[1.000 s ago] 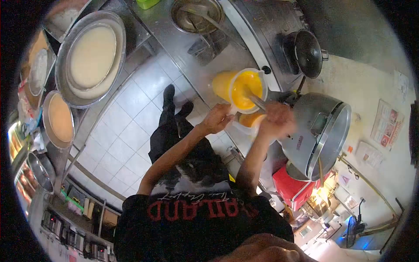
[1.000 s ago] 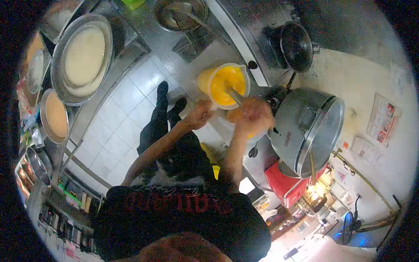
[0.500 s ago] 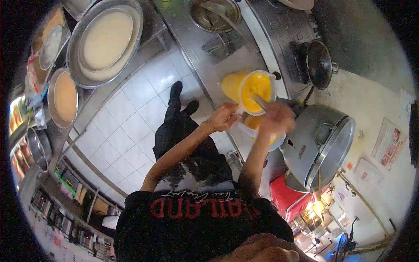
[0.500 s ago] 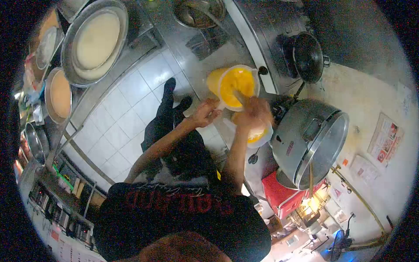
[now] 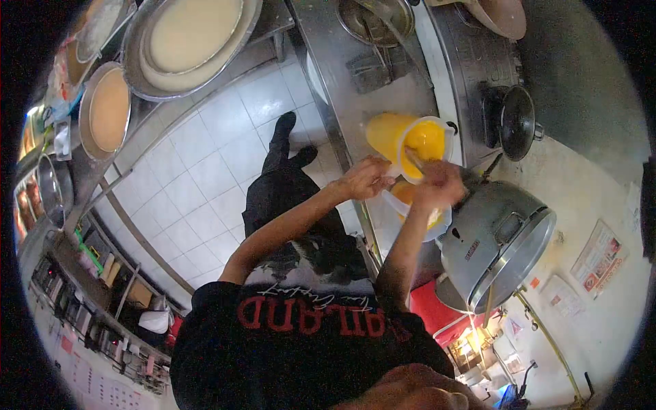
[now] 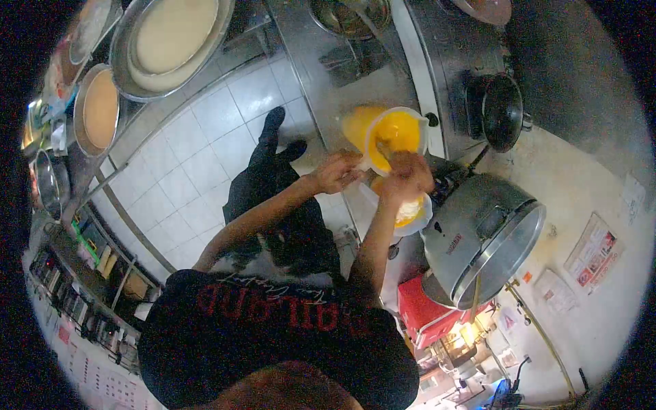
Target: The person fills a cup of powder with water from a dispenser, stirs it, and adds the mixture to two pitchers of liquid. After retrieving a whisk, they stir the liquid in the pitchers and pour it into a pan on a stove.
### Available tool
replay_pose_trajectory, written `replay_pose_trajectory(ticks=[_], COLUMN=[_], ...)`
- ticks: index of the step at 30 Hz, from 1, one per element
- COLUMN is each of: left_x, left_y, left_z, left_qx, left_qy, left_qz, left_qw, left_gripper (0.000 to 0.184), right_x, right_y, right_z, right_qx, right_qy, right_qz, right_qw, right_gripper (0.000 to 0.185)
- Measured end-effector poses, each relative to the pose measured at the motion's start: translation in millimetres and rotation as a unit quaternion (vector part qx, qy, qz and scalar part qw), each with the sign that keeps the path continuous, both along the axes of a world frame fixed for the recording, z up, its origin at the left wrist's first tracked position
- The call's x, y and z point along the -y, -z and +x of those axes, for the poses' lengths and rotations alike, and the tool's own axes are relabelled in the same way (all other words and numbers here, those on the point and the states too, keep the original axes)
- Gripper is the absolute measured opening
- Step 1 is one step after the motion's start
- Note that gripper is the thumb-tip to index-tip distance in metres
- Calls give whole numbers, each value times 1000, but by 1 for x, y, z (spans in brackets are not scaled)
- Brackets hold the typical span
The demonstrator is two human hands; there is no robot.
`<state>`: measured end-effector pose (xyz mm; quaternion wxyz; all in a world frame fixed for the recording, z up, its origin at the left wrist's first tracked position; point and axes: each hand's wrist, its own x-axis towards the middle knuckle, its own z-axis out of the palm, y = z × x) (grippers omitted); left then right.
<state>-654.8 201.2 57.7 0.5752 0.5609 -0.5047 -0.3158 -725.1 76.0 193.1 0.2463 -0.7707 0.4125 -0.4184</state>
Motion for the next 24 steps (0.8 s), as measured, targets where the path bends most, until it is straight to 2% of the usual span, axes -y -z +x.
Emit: replay_pose_trajectory(ticks=[1,2,3,4,5,6,8,10,11,12,13,14,15,16,17,19,21,23,24], left_x=[-4,-4,-5,-9,-6,-2,-1,1,-2,-2,-2,-2,0,2,4,-5,-1,-2,4], left_y=[-6,-8,-6,-1,8,16,19,20,13,10,15,27,32,26,18,15,23,22,26], left_z=[-3,1,7,-2,-7,-11,-9,2,-2,-1,-6,-12,-17,-14,-5,-7,-9,-23,-16], left_qx=[-23,-39,-53,-45,-32,-18,-5,4,-7,-11,-28,-43,-59,-40,-14,2,3,4,14], left_qy=[26,45,70,54,38,26,60,77,88,99,82,66,47,32,15,13,36,-17,-50], left_qz=[28,54,82,80,74,63,77,99,115,126,105,82,59,53,47,53,50,-15,-49], left_qw=[999,997,993,994,996,998,995,992,989,987,991,994,995,997,999,998,998,1000,997], left_gripper=[40,42,44,45,47,48,49,49,48,47,46,44,43,41,40,39,40,40,40], right_x=[0,1,-1,-6,-11,-7,16,20,8,2,5,8,31,23,15,2,-3,1,-1], right_y=[14,-7,-44,-69,-60,-40,17,12,-30,-53,-23,8,53,16,-23,-8,-9,-23,-36], right_z=[-3,-3,-6,-14,-14,-19,-30,-24,-26,-26,-31,-36,-70,-58,-44,-35,-40,-41,-35], right_qx=[-158,42,241,416,350,259,67,118,251,380,278,167,50,176,298,301,201,-8,94], right_qy=[20,-45,-102,-145,-122,-53,91,51,-49,-150,-61,37,74,1,-46,19,52,40,1], right_qz=[-104,31,167,299,217,163,44,78,169,249,193,145,105,215,322,212,110,34,104], right_qw=[982,998,950,846,903,950,993,989,952,878,939,975,990,961,898,930,972,999,990], right_gripper=[27,23,20,16,16,20,27,29,28,27,28,28,27,24,21,23,24,23,23])
